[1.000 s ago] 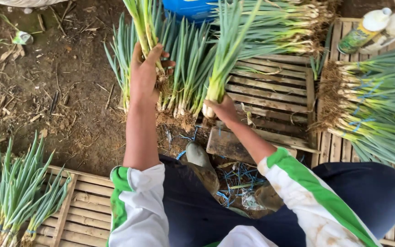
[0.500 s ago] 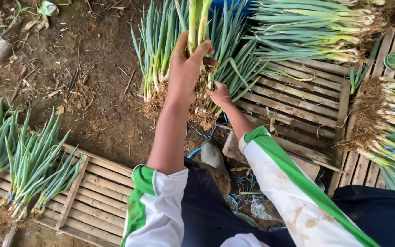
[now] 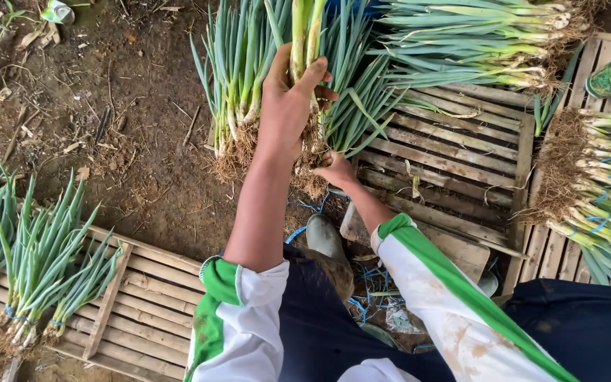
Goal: Bundling harvested green onions into uniform bunches using plastic string and tying them by hand.
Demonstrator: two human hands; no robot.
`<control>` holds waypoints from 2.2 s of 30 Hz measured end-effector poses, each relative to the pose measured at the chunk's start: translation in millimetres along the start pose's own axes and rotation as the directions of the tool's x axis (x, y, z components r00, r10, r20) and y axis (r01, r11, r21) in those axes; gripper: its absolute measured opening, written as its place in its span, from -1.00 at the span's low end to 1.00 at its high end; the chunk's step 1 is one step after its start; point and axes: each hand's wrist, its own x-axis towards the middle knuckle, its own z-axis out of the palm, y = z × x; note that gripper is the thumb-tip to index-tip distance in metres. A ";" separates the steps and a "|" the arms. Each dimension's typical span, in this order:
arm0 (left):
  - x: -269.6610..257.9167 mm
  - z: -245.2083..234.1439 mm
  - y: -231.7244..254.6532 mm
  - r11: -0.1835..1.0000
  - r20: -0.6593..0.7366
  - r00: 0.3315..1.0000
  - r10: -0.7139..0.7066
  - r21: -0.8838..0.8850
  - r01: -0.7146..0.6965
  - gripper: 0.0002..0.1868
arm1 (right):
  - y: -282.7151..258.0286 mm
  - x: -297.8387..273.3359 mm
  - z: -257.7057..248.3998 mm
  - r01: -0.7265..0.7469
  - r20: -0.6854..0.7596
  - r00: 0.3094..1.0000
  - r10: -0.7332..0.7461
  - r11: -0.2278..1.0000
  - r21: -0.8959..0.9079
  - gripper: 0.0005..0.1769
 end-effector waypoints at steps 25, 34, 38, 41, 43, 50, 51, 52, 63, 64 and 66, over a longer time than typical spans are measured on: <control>-5.9 4.2 3.7 0.999 0.009 1.000 -0.008 0.042 0.008 -0.56 | 11.0 16.6 22.2 -0.286 0.127 0.957 0.262 0.764 0.578 -0.22; -12.2 12.3 9.7 0.992 -0.030 0.992 -0.119 0.045 0.120 -0.06 | -16.8 -8.8 -1.5 -0.179 -0.071 0.929 0.363 0.609 0.773 -0.83; -9.2 12.6 4.6 0.995 -0.011 0.995 -0.097 0.029 0.097 -0.09 | -22.8 -35.5 -31.8 -0.176 -0.032 0.934 0.355 0.537 0.825 -0.83; -13.9 17.2 3.4 0.992 -0.007 0.994 -0.105 0.066 0.106 -0.15 | 5.9 -39.6 -58.5 -0.100 -0.001 0.966 0.260 0.376 0.921 -0.83; -17.5 20.5 3.8 0.991 0.007 0.996 -0.094 0.095 0.093 -0.21 | 23.2 -49.4 -84.2 -0.076 0.023 0.985 0.172 0.305 0.949 -0.82; -23.4 21.1 -47.1 0.994 0.051 0.998 -0.038 0.109 0.032 -0.60 | 64.9 -164.2 -178.8 0.028 -0.034 0.999 0.010 0.350 0.936 -0.82; -14.6 20.4 -62.0 0.980 0.051 0.995 -0.089 0.181 0.079 -0.40 | 67.4 -184.4 -189.2 0.056 -0.066 0.998 0.016 0.371 0.927 -0.82; -25.1 30.3 -59.6 0.981 0.059 0.994 -0.087 0.181 0.075 -0.40 | 74.5 -194.5 -198.0 0.063 -0.074 0.997 0.017 0.369 0.927 -0.82; -72.5 90.3 -150.4 0.984 0.319 0.945 -0.079 0.177 0.022 -0.61 | 45.7 -284.8 -192.8 0.428 -0.505 0.862 -0.053 0.609 0.668 -0.80; -73.9 91.6 -157.2 0.983 0.322 0.943 -0.080 0.180 0.022 -0.61 | 39.8 -293.6 -184.6 0.429 -0.507 0.861 -0.050 0.606 0.669 -0.80; -73.5 97.0 -170.2 0.984 0.390 0.921 -0.018 0.170 -0.053 -0.62 | 26.8 -309.8 -171.5 0.358 -0.421 0.888 -0.182 0.850 0.387 -0.52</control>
